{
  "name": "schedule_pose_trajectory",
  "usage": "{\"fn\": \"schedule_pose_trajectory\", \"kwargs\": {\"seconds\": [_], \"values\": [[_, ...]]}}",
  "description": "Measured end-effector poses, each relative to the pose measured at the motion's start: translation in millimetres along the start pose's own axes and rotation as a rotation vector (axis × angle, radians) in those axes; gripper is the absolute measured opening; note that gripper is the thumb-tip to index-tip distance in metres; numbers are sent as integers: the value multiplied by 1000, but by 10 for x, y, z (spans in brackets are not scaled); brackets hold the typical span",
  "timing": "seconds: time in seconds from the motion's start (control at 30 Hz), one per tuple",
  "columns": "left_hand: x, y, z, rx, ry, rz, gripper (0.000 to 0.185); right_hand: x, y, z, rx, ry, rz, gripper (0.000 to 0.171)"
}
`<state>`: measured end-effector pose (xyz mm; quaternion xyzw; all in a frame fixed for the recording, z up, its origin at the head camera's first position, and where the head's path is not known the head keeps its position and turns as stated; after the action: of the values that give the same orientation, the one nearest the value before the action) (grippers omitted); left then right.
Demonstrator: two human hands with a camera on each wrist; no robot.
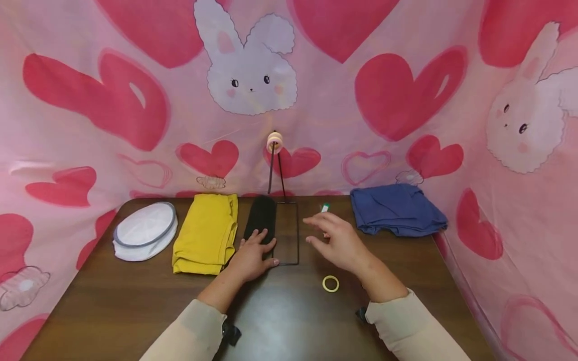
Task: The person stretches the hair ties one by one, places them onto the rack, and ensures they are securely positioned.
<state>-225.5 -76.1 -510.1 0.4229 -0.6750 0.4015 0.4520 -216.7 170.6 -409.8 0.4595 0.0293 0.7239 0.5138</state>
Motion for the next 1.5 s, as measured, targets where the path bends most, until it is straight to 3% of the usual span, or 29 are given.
{"fn": "schedule_pose_trajectory", "kwargs": {"seconds": [0.17,0.37,0.77,1.1,1.37,1.5], "values": [[-37,-13,23,-5,-4,12,67,-43,-152,-30,-27,-16,118,47],[-66,-3,2,-3,6,17,68,-58,-373,-87,-36,-59,207,50],[-78,-49,-3,-17,-5,18,67,-144,-701,-146,-91,-33,378,46],[-75,-59,0,-14,-7,10,67,-150,-828,-280,-182,-35,441,65],[4,-21,16,-5,-2,-2,67,-154,-822,-318,-134,-58,474,63],[13,-8,18,-5,-1,5,67,-153,-816,-333,-153,-99,523,61]]}}
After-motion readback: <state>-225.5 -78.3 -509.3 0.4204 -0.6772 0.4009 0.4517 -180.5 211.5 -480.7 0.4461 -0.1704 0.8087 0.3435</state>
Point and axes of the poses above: each hand's wrist, its own y-axis towards the middle knuckle, its own x-axis out of the back of the hand, z = x × y, the point moved 4 cm from there along y, towards the middle knuckle, and after that the axes turned 8 degrees about y, right-handed, at the moved point
